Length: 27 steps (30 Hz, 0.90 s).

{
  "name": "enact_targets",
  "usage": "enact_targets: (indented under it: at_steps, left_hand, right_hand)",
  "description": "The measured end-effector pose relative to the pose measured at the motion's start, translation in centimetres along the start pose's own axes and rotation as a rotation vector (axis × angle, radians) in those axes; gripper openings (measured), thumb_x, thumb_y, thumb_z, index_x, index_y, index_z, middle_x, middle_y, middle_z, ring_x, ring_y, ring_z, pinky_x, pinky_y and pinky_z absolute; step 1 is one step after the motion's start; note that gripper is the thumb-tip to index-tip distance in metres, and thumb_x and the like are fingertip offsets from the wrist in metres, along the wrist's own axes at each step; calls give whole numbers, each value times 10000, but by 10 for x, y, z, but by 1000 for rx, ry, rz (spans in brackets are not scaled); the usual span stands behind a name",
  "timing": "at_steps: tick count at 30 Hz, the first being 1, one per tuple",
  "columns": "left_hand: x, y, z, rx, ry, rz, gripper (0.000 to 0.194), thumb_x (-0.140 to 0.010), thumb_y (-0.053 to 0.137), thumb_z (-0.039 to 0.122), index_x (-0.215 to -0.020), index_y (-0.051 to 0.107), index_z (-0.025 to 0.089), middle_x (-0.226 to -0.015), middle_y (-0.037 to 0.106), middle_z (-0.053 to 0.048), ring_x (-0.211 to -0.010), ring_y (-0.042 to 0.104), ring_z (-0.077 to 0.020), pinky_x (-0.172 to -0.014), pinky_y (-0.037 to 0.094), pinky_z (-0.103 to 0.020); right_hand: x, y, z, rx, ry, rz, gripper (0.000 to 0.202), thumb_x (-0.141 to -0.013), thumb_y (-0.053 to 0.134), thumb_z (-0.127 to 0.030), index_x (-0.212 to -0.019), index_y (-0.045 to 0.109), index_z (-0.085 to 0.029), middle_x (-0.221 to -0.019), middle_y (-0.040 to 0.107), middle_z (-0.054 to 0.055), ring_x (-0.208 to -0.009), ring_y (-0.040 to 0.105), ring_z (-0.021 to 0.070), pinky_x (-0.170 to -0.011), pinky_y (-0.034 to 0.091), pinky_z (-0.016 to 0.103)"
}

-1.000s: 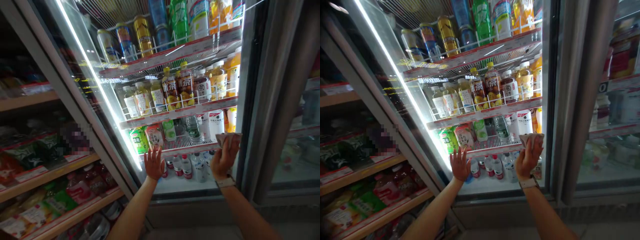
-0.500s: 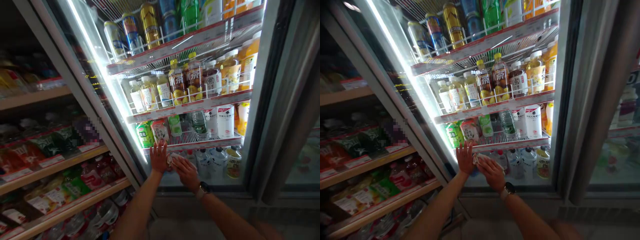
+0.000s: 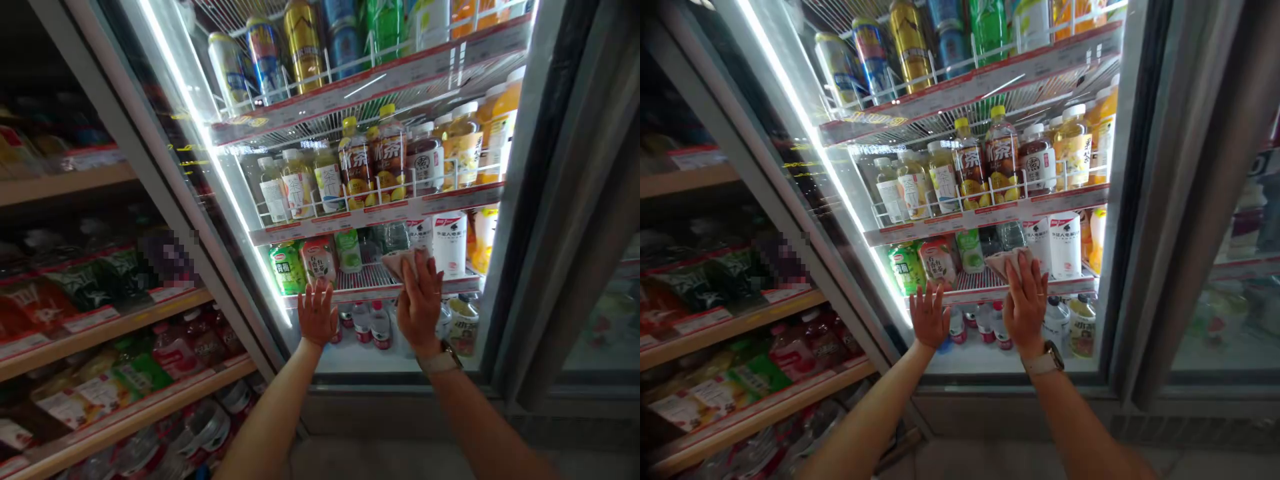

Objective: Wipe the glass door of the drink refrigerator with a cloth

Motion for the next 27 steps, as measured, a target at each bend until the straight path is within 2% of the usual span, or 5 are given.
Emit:
enact_targets:
  at_steps: [3, 8, 17, 22, 27]
  left_hand:
    - [2, 1, -1, -41, 7, -13, 618, -960, 446, 352, -1537, 269, 218, -1544, 389, -115, -1484, 241, -262, -1224, 171, -499]
    - [2, 0, 0, -57, 8, -15, 607, -961, 436, 351, -1532, 285, 210, -1540, 396, -116, -1484, 245, -261, -1226, 166, -488]
    - [-5, -4, 2, -28, 10, 26, 619, -968, 429, 333, -1542, 246, 193, -1553, 372, -107, -1499, 193, -253, -1225, 168, -466]
    - [1, 0, 0, -12, -13, -14, 592, -966, 434, 344, -1528, 297, 217, -1534, 411, -100, -1491, 229, -255, -1224, 167, -479]
    - [0, -2, 1, -34, 1, -6, 599, -970, 431, 349, -1533, 281, 209, -1541, 398, -105, -1492, 224, -254, -1221, 179, -473]
  right_hand:
    - [1, 13, -18, 17, 6, 17, 643, -941, 388, -121, -1548, 258, -289, -1581, 325, 42, -1487, 213, 263, -1217, 213, 525]
    - [54, 38, -46, 33, -177, -85, 632, -919, 443, -113, -1517, 348, -293, -1468, 503, 28, -1443, 337, 220, -1229, 212, 401]
    - [145, 29, -28, -134, -649, -475, 564, -879, 383, -12, -1372, 550, -228, -1472, 513, -8, -1378, 430, 122, -1124, 365, 291]
    - [116, 22, -23, -119, -595, -460, 538, -907, 410, -37, -1364, 551, -283, -1446, 541, -31, -1416, 373, 108, -1217, 212, 340]
    - [37, 13, -14, 13, -194, -150, 608, -922, 435, -96, -1500, 383, -279, -1540, 412, 61, -1469, 291, 220, -1237, 103, 475]
Point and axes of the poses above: each hand's wrist, its own x-axis away from the middle knuckle, its own y-axis out of the palm, z = x × y, the point moved 3 cm from there along -x, towards the middle knuckle
